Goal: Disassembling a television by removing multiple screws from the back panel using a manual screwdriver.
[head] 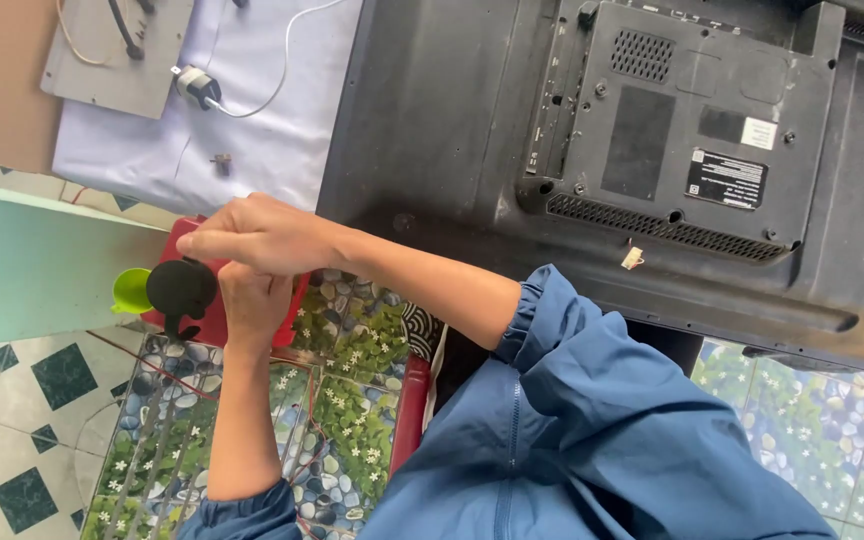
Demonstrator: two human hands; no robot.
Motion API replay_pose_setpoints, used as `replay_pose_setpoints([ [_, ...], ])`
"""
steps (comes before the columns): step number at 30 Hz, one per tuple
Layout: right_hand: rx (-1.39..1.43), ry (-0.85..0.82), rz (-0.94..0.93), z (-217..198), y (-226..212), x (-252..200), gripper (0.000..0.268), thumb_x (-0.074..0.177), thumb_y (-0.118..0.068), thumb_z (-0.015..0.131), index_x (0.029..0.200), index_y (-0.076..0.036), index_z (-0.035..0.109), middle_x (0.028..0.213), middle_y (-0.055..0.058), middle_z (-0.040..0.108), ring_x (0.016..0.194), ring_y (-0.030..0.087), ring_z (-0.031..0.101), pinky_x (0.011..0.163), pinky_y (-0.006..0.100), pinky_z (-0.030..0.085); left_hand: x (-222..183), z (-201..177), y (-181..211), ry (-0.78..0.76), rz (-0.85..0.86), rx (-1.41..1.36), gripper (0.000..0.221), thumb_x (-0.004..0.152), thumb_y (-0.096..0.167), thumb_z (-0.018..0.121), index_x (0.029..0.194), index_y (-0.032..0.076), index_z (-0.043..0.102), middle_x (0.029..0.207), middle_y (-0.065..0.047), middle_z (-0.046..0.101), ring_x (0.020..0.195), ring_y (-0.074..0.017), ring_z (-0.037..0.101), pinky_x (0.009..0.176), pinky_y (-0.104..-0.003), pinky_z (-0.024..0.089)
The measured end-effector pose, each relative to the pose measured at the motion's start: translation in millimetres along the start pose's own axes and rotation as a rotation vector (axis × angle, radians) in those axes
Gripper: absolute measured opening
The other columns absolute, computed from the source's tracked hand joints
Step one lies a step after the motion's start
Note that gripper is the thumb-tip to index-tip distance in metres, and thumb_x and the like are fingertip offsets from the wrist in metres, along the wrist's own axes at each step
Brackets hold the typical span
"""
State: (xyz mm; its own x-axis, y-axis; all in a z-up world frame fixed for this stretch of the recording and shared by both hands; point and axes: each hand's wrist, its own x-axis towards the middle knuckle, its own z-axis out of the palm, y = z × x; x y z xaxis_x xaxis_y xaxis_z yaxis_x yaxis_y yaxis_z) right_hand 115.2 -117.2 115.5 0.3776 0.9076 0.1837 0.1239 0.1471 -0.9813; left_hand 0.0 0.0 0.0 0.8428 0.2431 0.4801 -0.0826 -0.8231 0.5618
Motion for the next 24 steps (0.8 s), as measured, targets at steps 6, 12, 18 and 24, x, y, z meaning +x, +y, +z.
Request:
replay_pose_setpoints([
  [6,-0.906,0.376,-0.154,-16,-25,-39,0.058,0.096,-0.061,0.051,0.095,-0.003,0.051,0.081,0.012,0.048,0.073,0.039,0.064,0.054,0.045,0.054,12,-3,23,-0.003,-0.005,-0.037,0.02,0.099,0.009,0.076,0.081,0.008,0.066,0.066,-0.009,0.058,0.067,-0.0376,0.062,0.062,-0.041,0.052],
  [12,-1.17,0.134,-0.071,-11,-5,-56,0.024,0.103,-0.019,0.055,0.119,-0.011,0.04,0.07,0.013,0.068,0.058,0.039,0.072,0.047,0.055,0.053,5,-2,22,-0.03,-0.042,-0.062,0.019,0.099,0.008,0.076,0.082,0.007,0.067,0.067,-0.01,0.059,0.068,-0.039,0.062,0.063,-0.042,0.052],
  [18,-1.08,-0.15,-0.199,-23,-19,-31,0.039,0.088,0.01,0.058,0.119,-0.009,0.044,0.079,0.014,0.068,0.068,0.038,0.072,0.054,0.05,0.058,-6,-7,19,-0.047,-0.081,-0.071,0.018,0.1,0.008,0.075,0.083,0.007,0.069,0.068,-0.012,0.061,0.068,-0.0405,0.063,0.063,-0.042,0.052],
  [24,-1.255,-0.152,-0.435,-35,-8,-18,0.038,0.078,0.006,0.071,0.11,-0.009,0.058,0.086,0.01,0.063,0.072,0.033,0.073,0.059,0.042,0.062,-10,8,2,-0.045,-0.096,-0.067,0.023,0.101,0.007,0.074,0.08,0.008,0.068,0.065,-0.01,0.059,0.064,-0.0374,0.062,0.063,-0.039,0.052],
])
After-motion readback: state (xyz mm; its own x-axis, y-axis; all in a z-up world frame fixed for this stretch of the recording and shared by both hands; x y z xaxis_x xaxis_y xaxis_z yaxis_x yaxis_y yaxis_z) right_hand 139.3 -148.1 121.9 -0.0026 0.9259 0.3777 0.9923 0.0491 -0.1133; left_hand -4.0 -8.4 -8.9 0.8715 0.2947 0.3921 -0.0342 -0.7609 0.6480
